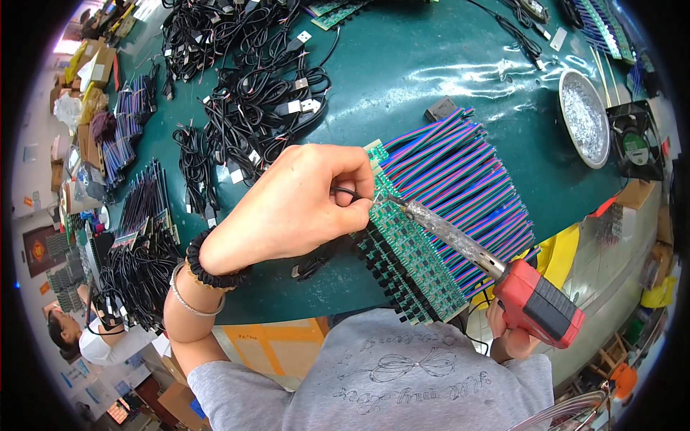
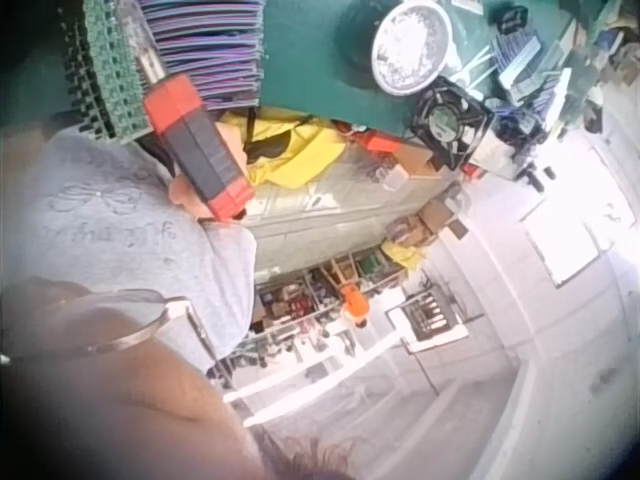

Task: The person solders wires and connectors onto a printed circuit board using a soldering iron.

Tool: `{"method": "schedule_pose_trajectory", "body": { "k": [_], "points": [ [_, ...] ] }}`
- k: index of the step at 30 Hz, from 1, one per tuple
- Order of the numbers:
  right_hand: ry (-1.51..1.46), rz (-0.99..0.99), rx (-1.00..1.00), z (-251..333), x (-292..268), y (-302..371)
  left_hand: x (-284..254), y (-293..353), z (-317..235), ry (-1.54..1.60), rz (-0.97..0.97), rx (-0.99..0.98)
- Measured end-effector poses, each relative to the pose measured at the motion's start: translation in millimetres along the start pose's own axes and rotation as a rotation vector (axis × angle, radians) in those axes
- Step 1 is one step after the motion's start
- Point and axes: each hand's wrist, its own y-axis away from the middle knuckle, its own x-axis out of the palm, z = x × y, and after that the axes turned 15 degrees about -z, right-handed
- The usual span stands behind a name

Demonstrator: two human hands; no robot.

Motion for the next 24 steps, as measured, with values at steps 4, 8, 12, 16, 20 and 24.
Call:
{"method": "schedule_pose_trajectory", "body": {
  "k": [4, 8, 12, 16, 20, 24],
  "points": [
    [0.316, -0.217, -0.057, -3, -16, 22, 2, -2, 5, 0.017, 0.006, 0.039],
    [0.379, -0.031, 0.046, 8, -28, 19, -1, -1, -1, 0.011, 0.004, 0.01],
    [0.3, -0.006, -0.003, -1, -43, 27, -2, -4, 0, 0.011, 0.014, 0.01],
    [0.258, 0.065, -0.121, -8, -27, 17, 1, -6, 5, 0.026, 0.012, 0.04],
    [0.088, -0.008, -0.262, -9, -3, -2, 0, -4, 8, 0.015, 0.002, 0.065],
    [0.316, -0.18, -0.061, -3, 6, 5, 1, -1, 11, 0.075, -0.017, 0.035]
  ]
}}
